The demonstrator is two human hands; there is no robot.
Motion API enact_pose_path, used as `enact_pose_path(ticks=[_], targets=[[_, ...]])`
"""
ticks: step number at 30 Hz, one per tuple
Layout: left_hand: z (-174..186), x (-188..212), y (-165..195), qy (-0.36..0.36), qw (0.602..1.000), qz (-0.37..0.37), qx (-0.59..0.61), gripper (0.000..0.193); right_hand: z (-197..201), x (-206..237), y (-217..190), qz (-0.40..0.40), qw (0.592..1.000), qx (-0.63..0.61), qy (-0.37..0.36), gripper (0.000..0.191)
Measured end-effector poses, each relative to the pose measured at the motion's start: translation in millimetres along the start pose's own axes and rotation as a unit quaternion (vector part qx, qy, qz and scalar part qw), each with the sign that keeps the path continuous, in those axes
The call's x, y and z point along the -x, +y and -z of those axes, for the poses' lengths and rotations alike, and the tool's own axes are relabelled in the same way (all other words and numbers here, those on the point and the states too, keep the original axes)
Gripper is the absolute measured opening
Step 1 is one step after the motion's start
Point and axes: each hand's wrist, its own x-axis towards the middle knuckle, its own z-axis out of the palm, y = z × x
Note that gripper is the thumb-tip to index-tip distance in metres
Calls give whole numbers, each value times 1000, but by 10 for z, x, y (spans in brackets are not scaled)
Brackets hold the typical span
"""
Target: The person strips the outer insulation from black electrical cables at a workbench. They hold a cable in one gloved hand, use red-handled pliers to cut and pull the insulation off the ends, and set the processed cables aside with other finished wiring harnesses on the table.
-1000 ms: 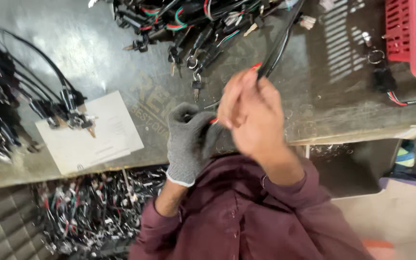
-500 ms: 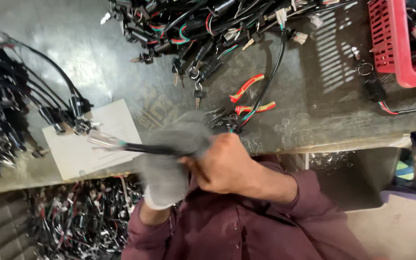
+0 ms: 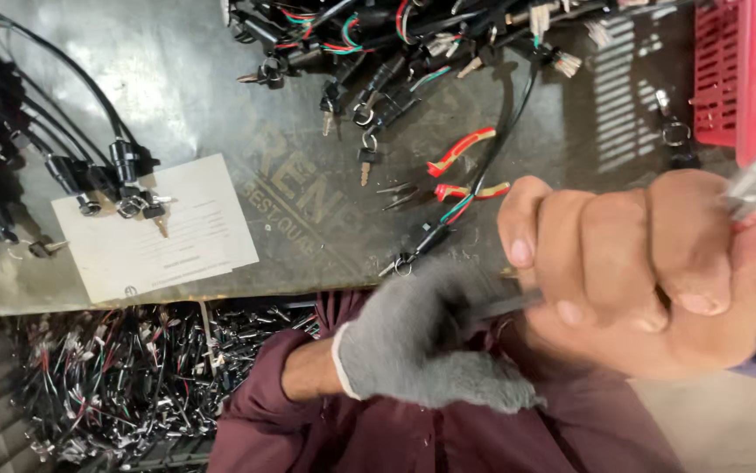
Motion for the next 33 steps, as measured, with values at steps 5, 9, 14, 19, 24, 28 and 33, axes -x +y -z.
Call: enact_pose_path(ticks=[5, 9, 14, 19, 24, 28, 33], targets=[[227, -77, 117, 107, 969, -98, -202, 32, 395, 382, 144, 12, 995, -103, 6, 43], [446, -39, -123, 5, 996, 34, 85, 20, 495, 38, 249, 72, 991, -98, 60, 41], [483, 60, -387, 63, 834, 53, 545, 19, 431, -586, 729, 39, 989, 82, 119, 62], [672, 45, -311, 165, 985, 51, -27, 20, 499, 389, 1387, -145, 888, 431, 73, 60], [503, 42, -357, 252, 966, -40, -41, 18, 1025, 832, 1578, -213, 867, 447, 56, 50], [435, 142, -396, 267, 961, 34, -67, 38, 1057, 674, 1465, -120, 922, 368, 14, 50], [511, 155, -243, 227, 972, 44, -29, 64, 883, 460, 1259, 9, 791, 607, -79, 38]])
